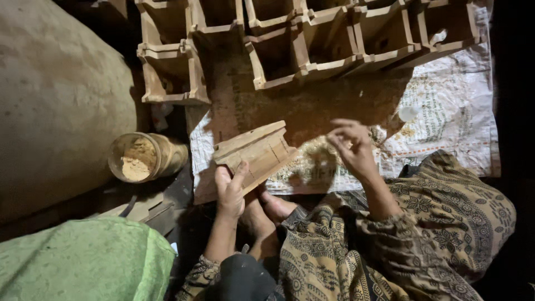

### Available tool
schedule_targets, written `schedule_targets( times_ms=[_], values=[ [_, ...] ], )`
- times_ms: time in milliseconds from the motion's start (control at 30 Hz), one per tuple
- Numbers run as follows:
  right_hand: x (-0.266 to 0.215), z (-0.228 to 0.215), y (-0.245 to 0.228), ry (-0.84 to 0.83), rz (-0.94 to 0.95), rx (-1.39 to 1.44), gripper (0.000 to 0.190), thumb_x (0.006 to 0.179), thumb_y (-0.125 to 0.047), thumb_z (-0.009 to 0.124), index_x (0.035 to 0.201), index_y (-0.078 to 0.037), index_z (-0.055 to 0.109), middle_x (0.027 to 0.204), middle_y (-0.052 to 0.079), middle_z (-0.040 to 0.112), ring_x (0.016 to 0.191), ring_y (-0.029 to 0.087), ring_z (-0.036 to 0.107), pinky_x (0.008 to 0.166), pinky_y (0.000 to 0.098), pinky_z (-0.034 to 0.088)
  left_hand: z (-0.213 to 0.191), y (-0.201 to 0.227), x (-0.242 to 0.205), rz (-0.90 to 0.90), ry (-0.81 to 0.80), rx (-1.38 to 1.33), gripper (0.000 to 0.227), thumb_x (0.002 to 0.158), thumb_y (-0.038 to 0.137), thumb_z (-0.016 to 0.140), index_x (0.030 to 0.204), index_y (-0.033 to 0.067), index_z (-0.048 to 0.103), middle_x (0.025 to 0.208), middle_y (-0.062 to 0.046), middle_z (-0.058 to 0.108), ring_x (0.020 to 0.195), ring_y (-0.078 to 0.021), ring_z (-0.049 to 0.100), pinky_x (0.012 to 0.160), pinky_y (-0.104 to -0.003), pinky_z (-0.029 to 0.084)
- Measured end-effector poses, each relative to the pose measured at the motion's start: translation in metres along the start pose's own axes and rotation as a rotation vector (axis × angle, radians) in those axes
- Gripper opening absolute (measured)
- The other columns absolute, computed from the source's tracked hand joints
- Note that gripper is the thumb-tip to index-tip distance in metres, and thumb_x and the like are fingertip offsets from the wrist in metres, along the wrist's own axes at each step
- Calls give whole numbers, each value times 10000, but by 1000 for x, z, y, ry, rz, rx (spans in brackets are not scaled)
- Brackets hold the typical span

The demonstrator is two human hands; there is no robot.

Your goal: The person applies glue to the edges of wooden components and joins them together to assemble small wooden structures.

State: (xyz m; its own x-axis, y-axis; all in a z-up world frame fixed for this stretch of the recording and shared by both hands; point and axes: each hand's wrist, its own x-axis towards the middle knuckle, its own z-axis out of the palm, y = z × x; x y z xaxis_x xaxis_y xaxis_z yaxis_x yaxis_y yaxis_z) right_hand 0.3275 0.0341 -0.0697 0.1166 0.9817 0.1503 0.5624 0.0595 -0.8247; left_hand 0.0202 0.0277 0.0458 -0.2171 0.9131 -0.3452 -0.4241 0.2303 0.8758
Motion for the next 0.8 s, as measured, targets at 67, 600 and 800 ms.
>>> schedule_targets(
  times_ms=[67,600,800],
  values=[
    [1,0,-32,-64,-40,56,63,909,-272,806,917,-212,789,1165,32,731,1106,279,646,991,440,448,-1,-2,-2,8,17,-15,276,852,96,796,1062,-5,647,940,-109,691,836,-158,662,793,-374,581],
    [5,8,-119,-342,429,749,288,852,7,788,1103,64,660,933,154,738,791,218,744,699,290,594,-22,-16,8,13,-132,46,122,885,97,755,964,11,720,847,-72,725,774,-123,664,737,-319,582],
    [6,0,-115,-362,427,719,395,750,75,845,1104,67,671,878,123,732,786,196,747,734,322,625,-82,-82,29,19,-120,92,118,872,84,764,946,10,710,825,-74,712,746,-124,656,722,-323,579]
  ],
)
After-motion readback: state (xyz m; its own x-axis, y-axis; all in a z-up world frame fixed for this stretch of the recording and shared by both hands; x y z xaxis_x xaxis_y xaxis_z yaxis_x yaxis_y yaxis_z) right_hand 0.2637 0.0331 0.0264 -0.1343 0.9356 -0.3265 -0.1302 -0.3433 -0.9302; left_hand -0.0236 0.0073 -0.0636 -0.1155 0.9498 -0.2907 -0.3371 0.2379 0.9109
